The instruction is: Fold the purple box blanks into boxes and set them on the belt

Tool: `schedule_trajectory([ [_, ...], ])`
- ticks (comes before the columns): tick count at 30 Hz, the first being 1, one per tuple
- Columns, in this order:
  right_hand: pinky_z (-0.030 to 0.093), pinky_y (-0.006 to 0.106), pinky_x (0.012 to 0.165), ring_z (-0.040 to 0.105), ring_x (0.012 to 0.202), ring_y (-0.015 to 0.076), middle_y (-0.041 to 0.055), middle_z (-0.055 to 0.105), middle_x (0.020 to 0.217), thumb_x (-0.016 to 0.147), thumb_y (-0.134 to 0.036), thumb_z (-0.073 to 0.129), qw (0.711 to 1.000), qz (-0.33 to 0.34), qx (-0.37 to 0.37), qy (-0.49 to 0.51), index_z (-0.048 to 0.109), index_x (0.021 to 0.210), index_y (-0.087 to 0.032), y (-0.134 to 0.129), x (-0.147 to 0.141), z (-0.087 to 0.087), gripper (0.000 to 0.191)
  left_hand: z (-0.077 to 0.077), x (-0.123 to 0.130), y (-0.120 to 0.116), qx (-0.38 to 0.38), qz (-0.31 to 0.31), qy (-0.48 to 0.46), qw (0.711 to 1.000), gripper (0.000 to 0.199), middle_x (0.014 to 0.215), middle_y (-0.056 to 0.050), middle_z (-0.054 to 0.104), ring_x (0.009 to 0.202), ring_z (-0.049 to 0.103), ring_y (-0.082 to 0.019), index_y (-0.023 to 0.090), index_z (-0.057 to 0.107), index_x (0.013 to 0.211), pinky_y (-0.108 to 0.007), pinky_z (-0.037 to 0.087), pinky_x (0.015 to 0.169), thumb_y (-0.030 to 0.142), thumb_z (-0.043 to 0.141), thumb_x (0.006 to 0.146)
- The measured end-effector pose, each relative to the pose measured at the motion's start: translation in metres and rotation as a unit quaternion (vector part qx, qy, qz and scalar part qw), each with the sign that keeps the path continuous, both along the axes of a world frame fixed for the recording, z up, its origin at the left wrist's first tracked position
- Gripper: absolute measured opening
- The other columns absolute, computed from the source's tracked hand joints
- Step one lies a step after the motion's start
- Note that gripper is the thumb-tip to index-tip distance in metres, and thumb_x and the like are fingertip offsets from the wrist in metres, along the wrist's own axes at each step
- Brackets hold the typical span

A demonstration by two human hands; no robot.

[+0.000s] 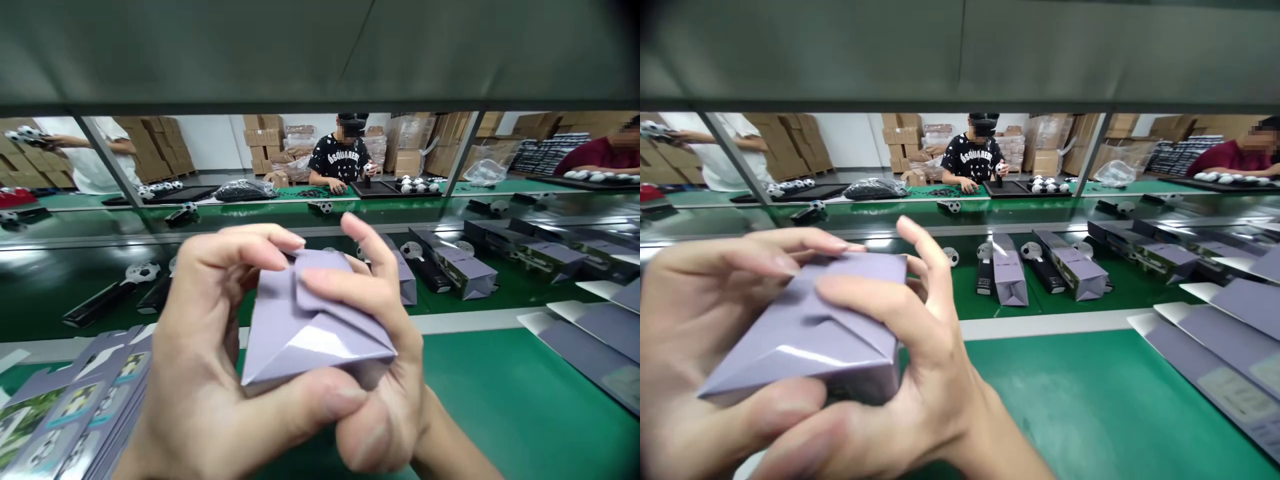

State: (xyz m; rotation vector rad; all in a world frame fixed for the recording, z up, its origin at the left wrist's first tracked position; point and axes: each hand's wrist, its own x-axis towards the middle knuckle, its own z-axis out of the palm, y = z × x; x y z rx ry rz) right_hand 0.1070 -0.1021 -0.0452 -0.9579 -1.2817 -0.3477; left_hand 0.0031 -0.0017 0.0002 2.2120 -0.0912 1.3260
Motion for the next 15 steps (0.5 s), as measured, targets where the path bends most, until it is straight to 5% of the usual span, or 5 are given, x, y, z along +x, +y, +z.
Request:
schedule_trajectory([
  [3,0.048,0.036,0.104,0.052,0.124,0.0238,0.0054,0.055,0.120,0.095,-0.057,0.056,0.999,-0.023,0.036,0.017,0.064,0.092,-0.016,0.002,-0.001,0.001,0.042,-0.001,0.001,0.000,0.013,-0.023,0.011,1.000,0.054,0.116,-0.003,0.056,0.111,0.061,-0.015,0.025,0.046,0.107,-0.022,0.059,0.091,0.068,0.068,0.084],
  [7,0.051,0.025,0.095,0.059,0.102,0.0152,0.0039,0.056,0.108,0.096,-0.054,0.056,0.997,-0.061,0.043,0.011,0.060,0.075,-0.015,0.001,0.001,-0.001,0.044,-0.003,0.001,-0.001,0.028,-0.016,0.017,0.999,0.052,0.115,-0.003,0.058,0.108,0.062,-0.019,0.027,0.047,0.107,-0.031,0.061,0.090,0.069,0.067,0.084],
  [9,0.049,0.027,0.103,0.057,0.112,0.0181,0.0052,0.056,0.116,0.095,-0.057,0.055,0.998,-0.051,0.018,-0.010,0.064,0.091,-0.017,-0.005,0.005,0.002,0.041,-0.002,0.000,-0.001,0.024,-0.006,0.007,1.000,0.053,0.113,-0.003,0.060,0.109,0.063,-0.020,0.026,0.050,0.105,-0.033,0.061,0.094,0.070,0.068,0.082],
  [12,0.042,0.030,0.114,0.039,0.139,0.0227,0.0072,0.046,0.141,0.082,-0.058,0.074,0.982,0.004,-0.169,-0.084,0.052,0.133,-0.020,-0.019,0.017,0.014,0.068,-0.001,0.002,0.002,-0.022,-0.012,-0.030,0.999,0.053,0.116,-0.002,0.061,0.109,0.063,-0.019,0.025,0.056,0.105,-0.031,0.061,0.096,0.068,0.071,0.080],
  [15,0.047,0.020,0.105,0.043,0.135,0.0159,0.0045,0.042,0.144,0.075,-0.044,0.085,0.955,-0.019,-0.277,-0.108,0.042,0.141,-0.027,-0.033,0.037,0.021,0.081,-0.002,0.007,0.008,-0.077,-0.064,-0.078,0.992,0.048,0.119,-0.003,0.059,0.115,0.060,-0.022,0.024,0.058,0.107,-0.038,0.059,0.099,0.059,0.077,0.080],
])
